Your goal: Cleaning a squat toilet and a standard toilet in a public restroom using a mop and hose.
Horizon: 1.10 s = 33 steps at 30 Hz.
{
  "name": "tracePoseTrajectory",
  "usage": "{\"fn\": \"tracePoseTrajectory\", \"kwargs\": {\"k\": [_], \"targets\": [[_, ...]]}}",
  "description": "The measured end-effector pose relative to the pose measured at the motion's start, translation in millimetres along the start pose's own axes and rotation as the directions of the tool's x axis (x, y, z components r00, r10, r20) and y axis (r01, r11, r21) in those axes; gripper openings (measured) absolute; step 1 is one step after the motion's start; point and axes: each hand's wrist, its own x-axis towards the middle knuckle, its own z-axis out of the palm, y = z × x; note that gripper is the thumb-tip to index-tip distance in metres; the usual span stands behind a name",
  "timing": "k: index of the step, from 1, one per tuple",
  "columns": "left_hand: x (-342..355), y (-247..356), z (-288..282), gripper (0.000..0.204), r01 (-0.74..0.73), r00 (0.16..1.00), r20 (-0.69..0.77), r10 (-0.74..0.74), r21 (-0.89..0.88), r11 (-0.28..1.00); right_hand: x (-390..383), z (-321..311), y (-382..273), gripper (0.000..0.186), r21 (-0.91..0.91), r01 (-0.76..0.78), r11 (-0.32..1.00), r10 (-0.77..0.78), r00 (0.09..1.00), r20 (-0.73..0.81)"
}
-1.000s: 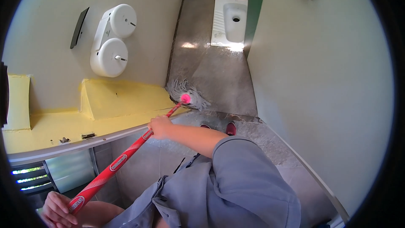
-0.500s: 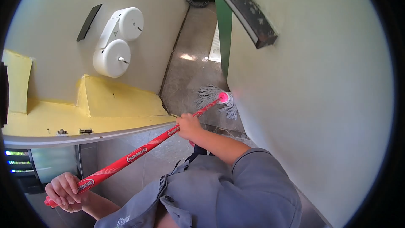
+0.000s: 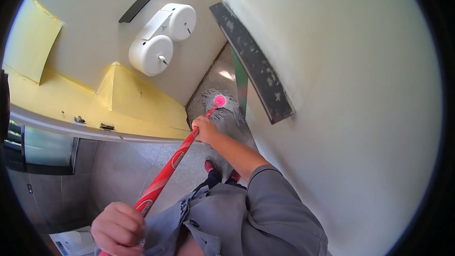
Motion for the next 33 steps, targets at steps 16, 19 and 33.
{"fn": "tracePoseTrajectory", "kwargs": {"k": [16, 19, 33], "targets": [[-90.1, 23.7, -39.2, 0.015, 0.044, 0.952, -0.304, 0.026, 0.221, 0.974, 4.0, -29.0, -53.5, 0.023, -0.153, 0.053, 0.987, 0.018, 0.903, 0.428], [-77.9, 14.0, -41.4, 0.015, 0.067, 0.981, -0.19, -0.025, 0.217, 0.974, -2.6, -47.2, -41.7, 0.02, -0.17, 0.102, 0.98, -0.03, 0.923, 0.383], [-62.3, -46.2, -27.9, 0.011, 0.225, 0.826, -0.558, -0.08, 0.196, 0.955, -54.7, -102.7, -20.8, 0.022, -0.348, -0.192, 0.918, 0.248, 0.961, 0.124]]}}
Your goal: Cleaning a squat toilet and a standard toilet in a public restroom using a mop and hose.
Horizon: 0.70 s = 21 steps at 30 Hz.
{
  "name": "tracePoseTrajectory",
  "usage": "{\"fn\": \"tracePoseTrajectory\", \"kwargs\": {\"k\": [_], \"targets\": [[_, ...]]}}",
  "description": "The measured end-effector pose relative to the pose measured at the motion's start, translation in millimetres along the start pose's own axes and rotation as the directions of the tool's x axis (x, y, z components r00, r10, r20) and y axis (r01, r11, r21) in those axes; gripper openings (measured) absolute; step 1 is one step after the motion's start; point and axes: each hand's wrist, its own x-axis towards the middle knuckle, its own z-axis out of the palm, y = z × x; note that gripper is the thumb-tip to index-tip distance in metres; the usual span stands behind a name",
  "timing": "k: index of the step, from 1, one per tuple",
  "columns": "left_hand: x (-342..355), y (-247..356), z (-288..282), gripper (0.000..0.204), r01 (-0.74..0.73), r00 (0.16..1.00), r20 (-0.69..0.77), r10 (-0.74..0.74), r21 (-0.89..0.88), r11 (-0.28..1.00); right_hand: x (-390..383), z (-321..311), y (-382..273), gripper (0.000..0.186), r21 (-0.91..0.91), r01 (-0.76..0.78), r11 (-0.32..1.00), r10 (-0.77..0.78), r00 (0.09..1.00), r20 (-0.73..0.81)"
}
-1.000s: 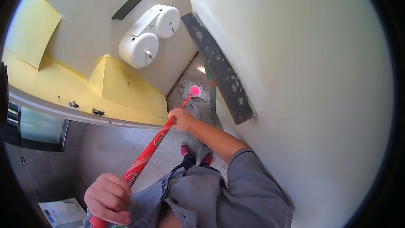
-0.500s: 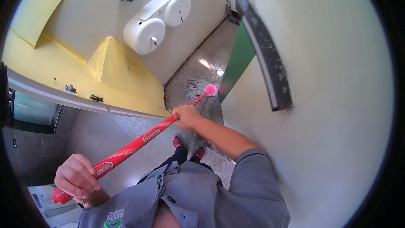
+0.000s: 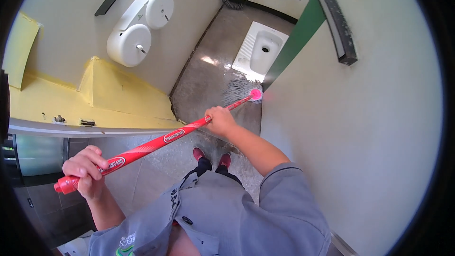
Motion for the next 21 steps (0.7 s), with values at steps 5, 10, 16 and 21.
{"fn": "tracePoseTrajectory", "kwargs": {"k": [5, 10, 16, 21], "targets": [[-10.6, -15.6, -7.8, 0.01, 0.119, 0.988, -0.084, -0.127, -0.095, 0.988, -16.3, 6.0, 5.4, 0.02, -0.062, -0.076, 0.995, 0.075, 0.997, -0.019], [-21.1, -18.9, -10.6, 0.01, 0.149, 0.973, -0.143, -0.179, -0.2, 0.968, -42.0, 13.3, -1.7, 0.018, -0.052, -0.147, 0.988, 0.145, 0.989, -0.031], [-22.2, -4.8, -23.7, 0.013, 0.177, 0.954, -0.198, -0.224, -0.232, 0.957, -70.2, 28.5, -21.2, 0.019, 0.015, -0.163, 0.986, 0.163, 0.986, 0.022], [-17.2, 29.0, -44.3, 0.01, 0.198, 0.926, -0.243, -0.289, -0.338, 0.92, -80.9, 58.3, -55.0, 0.016, 0.148, -0.111, 0.983, 0.105, 0.993, 0.053]]}}
